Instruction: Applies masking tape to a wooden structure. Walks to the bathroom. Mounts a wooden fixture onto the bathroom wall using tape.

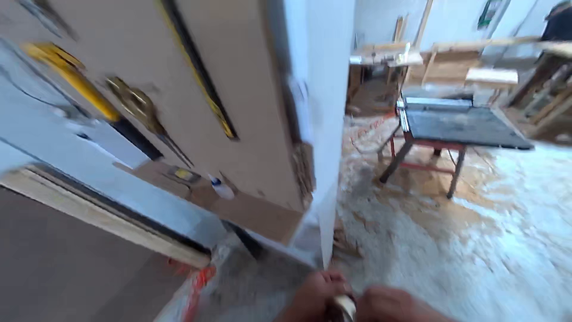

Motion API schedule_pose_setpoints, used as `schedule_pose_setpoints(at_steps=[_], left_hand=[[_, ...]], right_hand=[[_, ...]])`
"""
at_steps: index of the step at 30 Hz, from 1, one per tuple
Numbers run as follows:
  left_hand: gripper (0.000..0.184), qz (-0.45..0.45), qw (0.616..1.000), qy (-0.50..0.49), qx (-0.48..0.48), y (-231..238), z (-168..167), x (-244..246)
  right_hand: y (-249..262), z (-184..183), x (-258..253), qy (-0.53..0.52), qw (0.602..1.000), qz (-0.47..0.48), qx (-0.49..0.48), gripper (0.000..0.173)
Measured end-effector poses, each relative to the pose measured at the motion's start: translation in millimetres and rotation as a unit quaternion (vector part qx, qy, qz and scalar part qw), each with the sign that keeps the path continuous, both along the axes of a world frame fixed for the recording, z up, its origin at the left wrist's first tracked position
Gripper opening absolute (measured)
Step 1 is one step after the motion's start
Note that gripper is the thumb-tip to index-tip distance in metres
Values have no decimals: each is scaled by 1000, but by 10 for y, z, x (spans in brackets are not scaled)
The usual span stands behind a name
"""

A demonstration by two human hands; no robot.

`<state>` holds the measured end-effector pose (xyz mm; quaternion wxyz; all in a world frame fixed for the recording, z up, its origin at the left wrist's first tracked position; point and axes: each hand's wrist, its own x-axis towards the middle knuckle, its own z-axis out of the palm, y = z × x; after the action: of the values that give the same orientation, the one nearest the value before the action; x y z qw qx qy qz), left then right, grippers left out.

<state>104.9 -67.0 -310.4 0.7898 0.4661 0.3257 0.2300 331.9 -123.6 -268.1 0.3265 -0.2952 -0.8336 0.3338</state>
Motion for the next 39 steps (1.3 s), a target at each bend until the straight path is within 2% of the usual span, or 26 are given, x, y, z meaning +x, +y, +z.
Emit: schedule_pose_setpoints(at_steps=[4,7,13,18,21,25,28,30,32,35,39], left_hand=[[16,35,997,-42,-51,-188,21,5],[18,57,996,-40,-63,-315,2,29],[16,76,994,-41,-73,-393,3,43],[16,78,993,-21,-83,-400,28,73],[16,69,994,-5,-86,-392,47,69],[15,62,994,-5,-90,-388,70,74],[15,50,995,-5,-81,-382,88,59],[16,51,995,-3,-81,-367,85,38],[16,63,994,4,-91,-368,68,11],[17,72,992,9,-104,-386,46,0],[19,82,990,10,-112,-419,34,8]], right_hand=[[-8,-111,95,31,999,-12,-5,18],[-57,-181,120,51,998,25,-19,12],[-52,-235,191,77,994,45,-67,13],[-30,-169,153,37,997,52,41,11],[-15,-135,127,-19,996,63,66,14],[-6,-66,87,-88,988,106,66,13],[-49,-97,109,-34,992,125,9,13],[-100,-166,159,46,992,106,-48,16],[-169,-225,165,94,993,39,-58,18],[-244,-280,118,55,998,-28,-2,29],[-323,-327,47,64,993,-46,83,10]])
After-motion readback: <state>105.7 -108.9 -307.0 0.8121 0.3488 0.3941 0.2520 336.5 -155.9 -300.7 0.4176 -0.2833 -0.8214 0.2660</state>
